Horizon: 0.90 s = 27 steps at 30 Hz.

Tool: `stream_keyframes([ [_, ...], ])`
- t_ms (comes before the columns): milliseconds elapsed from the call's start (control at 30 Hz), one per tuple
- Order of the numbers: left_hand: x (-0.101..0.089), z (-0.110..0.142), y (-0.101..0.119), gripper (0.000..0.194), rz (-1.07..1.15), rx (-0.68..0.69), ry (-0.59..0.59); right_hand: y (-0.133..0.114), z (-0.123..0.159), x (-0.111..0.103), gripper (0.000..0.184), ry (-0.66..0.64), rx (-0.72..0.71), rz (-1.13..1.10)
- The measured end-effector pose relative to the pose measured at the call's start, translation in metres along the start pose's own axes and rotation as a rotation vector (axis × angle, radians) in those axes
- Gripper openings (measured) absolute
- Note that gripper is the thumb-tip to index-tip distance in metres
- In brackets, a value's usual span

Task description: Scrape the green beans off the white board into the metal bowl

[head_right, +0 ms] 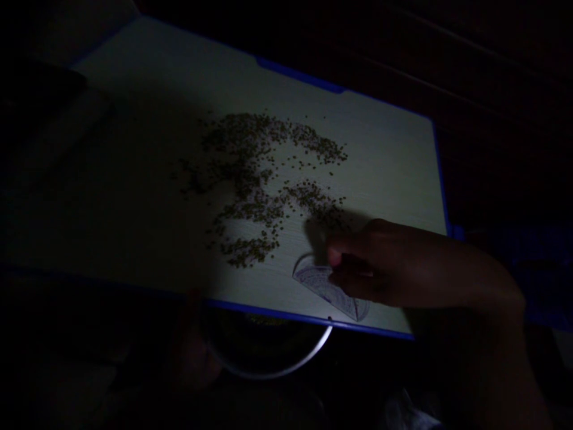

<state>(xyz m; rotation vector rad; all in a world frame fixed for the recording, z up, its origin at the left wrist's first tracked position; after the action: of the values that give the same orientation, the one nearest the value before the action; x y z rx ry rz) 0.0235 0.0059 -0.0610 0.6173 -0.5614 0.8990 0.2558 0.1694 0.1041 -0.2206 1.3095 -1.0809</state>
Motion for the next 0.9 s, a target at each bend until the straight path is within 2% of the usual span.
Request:
stream_keyframes([
  [100, -0.009, 0.001, -0.012, 0.035, 0.018, -0.022, -0.026, 0.0, -0.001, 0.003, 0.02, -0.069, 0.062, -0.148],
  [233, -0.005, 0.004, -0.024, 0.048, 0.017, -0.024, -0.024, -0.001, -0.007, 0.009, 0.018, -0.113, 0.074, -0.256],
  [400, 0.012, 0.006, -0.027, 0.071, 0.01, -0.05, 0.043, -0.01, -0.018, 0.017, 0.011, -0.142, -0.029, -0.231],
  [533, 0.015, 0.007, -0.022, 0.075, 0.001, -0.04, 0.067, -0.015, -0.02, 0.017, 0.007, -0.089, -0.12, -0.143],
  [633, 0.011, 0.006, -0.018, 0.072, -0.01, -0.038, 0.084, -0.015, -0.017, 0.01, 0.01, 0.02, -0.145, -0.108],
  [767, 0.005, 0.005, -0.008, 0.064, -0.054, -0.001, 0.16, -0.012, -0.013, -0.005, 0.012, 0.364, -0.142, 0.047],
  [833, 0.003, 0.007, 0.0, 0.051, -0.133, 0.041, 0.211, -0.012, -0.013, -0.007, 0.011, 0.461, -0.126, 0.117],
  [900, 0.001, 0.01, 0.011, 0.031, -0.221, 0.073, 0.25, -0.015, -0.016, -0.004, 0.011, 0.492, -0.15, 0.156],
])
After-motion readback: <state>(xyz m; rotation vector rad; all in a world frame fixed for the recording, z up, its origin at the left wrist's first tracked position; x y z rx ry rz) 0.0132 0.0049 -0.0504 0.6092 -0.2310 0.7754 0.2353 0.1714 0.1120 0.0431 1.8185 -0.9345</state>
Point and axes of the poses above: each hand's wrist, its own z-axis away from the middle knuckle, its own x-axis out of the palm, y = z × x, the point moved 3 cm from there along -z, towards the middle knuckle, and after that the axes turned 9 degrees about -x, right-handed, at the moved point
